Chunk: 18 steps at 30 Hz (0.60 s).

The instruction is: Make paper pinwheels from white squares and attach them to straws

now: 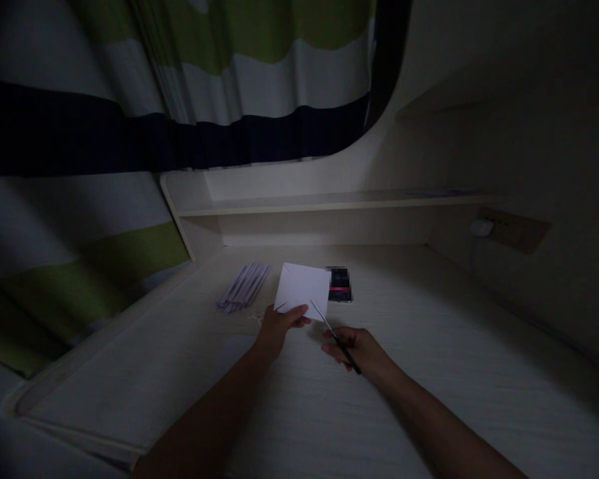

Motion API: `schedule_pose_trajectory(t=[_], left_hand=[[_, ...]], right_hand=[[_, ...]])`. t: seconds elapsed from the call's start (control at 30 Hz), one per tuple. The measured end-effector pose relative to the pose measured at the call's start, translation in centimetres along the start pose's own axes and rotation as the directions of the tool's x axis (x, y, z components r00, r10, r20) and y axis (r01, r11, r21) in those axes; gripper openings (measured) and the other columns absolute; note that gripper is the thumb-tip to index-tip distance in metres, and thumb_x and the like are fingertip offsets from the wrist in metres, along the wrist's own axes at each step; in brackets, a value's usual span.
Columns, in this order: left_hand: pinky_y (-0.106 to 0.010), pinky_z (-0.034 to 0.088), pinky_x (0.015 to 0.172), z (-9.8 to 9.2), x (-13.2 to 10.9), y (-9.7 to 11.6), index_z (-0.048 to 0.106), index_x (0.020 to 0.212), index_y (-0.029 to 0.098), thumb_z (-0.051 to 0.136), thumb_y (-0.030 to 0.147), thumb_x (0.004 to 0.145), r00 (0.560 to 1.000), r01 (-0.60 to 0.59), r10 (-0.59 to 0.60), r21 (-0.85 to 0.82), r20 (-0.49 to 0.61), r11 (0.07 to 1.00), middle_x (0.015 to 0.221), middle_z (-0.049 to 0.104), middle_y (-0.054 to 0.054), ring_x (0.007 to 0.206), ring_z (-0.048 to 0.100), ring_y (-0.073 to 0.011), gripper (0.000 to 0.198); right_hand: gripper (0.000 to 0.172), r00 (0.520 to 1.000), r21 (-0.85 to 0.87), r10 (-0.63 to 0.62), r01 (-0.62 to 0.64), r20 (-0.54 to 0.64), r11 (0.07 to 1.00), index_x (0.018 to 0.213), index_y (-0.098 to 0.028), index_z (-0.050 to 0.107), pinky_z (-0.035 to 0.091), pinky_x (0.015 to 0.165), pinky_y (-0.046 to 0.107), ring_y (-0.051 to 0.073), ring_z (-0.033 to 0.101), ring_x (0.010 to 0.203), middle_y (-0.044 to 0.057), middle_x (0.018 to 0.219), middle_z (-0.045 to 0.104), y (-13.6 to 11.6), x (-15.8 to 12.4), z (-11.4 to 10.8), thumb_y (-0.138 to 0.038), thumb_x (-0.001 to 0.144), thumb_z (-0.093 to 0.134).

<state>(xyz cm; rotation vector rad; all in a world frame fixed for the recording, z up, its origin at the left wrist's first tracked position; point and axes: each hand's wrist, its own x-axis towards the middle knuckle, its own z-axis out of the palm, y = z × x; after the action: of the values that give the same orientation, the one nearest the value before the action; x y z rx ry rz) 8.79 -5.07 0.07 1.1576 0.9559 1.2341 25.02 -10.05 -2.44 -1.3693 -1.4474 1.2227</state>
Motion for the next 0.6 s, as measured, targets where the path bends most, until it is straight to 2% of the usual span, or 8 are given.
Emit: schedule_pose_trajectory(t=[0.17, 0.43, 0.6], left_hand=[[-0.023, 0.048, 0.05, 0.3, -0.06, 0.12, 0.064, 0.075, 0.008, 0.069, 0.024, 0.056, 0.999, 0.034, -0.034, -0.005, -0.016, 0.999, 0.068, 0.066, -0.009, 0.05, 0.06, -0.0138, 0.026], [-0.023, 0.047, 0.049, 0.26, 0.0, -0.06, 0.063, 0.078, 0.008, 0.069, 0.024, 0.057, 1.0, 0.023, -0.023, -0.004, -0.008, 1.0, 0.07, 0.066, -0.009, 0.05, 0.06, -0.014, 0.027], [-0.023, 0.048, 0.051, 0.18, 0.03, -0.29, 0.063, 0.079, 0.008, 0.069, 0.027, 0.058, 1.0, 0.007, -0.006, -0.002, 0.015, 1.0, 0.072, 0.066, -0.01, 0.053, 0.061, -0.0144, 0.029]], right_hand=[[0.037, 1.0, 0.022, -0.002, 0.002, 0.002, 1.0, 0.085, -0.014, 0.058, 0.03, 0.035, 0.02, 0.006, 0.035, 0.036, -0.007, 0.044, 0.043, -0.01, -0.1, 0.03, -0.039, 0.058, 0.063], [0.031, 1.0, 0.038, 0.012, -0.011, -0.017, 0.999, 0.078, -0.015, 0.059, 0.025, 0.032, 0.019, 0.004, 0.028, 0.032, -0.009, 0.039, 0.037, 0.06, -0.24, 0.05, -0.039, 0.059, 0.063], [0.033, 0.999, 0.027, 0.0, 0.0, -0.032, 1.0, 0.075, -0.015, 0.059, 0.024, 0.031, 0.019, 0.004, 0.028, 0.031, -0.009, 0.039, 0.039, -0.12, -0.34, 0.11, -0.042, 0.057, 0.064]])
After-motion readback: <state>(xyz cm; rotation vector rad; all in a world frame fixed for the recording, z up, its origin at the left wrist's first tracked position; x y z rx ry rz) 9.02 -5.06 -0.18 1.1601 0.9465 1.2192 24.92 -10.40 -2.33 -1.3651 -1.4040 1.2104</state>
